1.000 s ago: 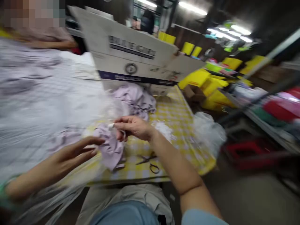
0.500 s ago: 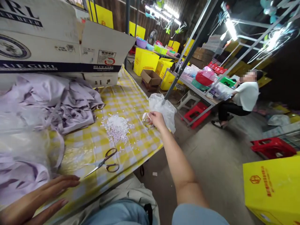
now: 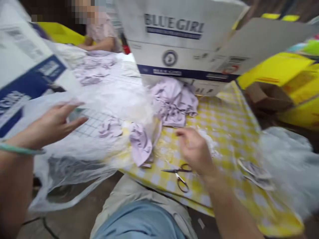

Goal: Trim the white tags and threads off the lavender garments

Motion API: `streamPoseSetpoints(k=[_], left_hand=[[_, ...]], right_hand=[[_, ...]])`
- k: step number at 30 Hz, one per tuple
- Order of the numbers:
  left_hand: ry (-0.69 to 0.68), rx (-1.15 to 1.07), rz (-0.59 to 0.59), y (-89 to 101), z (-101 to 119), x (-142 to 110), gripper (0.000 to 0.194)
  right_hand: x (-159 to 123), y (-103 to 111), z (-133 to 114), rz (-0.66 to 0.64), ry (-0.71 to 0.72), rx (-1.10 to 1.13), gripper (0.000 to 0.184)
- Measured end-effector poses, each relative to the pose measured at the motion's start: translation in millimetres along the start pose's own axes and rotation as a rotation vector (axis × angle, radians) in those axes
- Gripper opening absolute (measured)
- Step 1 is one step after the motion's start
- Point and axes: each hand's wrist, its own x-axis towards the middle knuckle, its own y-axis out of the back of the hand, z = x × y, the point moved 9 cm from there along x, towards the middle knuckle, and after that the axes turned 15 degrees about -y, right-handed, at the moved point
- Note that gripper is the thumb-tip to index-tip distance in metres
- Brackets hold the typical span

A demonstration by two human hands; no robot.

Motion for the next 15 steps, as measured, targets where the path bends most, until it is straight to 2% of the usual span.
streamPoseSetpoints(k=[2,4,6,8,9,10,11,13,15], left_hand=[[0.027,0.0,0.044,26.4,-10,6,0.063],[-0.027,-0.021,0.096,45.1,-10,8,0.06],[-0.077,-0.043,0.135,59.0,-11,6,0.056],[-0.079,-0.048,0.165,71.7,-18,4,0.053],[-0.065,-0.044,0.174,77.7,-22,2,0.053],[-0.054,-0.031,0.178,83.2,-26,1,0.054],[-0.05,-0.01,0.177,87.9,-29,-1,0.056],[-0.061,0.059,0.155,92.4,-35,-7,0.062],[-0.081,0.162,0.115,87.8,-39,-15,0.068]], right_hand=[[-1,-102,-94,-0.429,0.354,0.112,0.031],[3,-187,-156,-0.64,0.448,0.1,0.031],[23,-259,-179,-0.687,0.32,-0.046,0.029],[37,-316,-176,-0.736,0.116,-0.262,0.051],[37,-334,-173,-0.774,0.062,-0.336,0.06],[34,-347,-172,-0.815,0.042,-0.38,0.062],[28,-355,-173,-0.859,0.06,-0.388,0.055],[12,-354,-184,-0.925,0.206,-0.31,0.038],[4,-336,-186,-0.963,0.337,-0.229,0.037]])
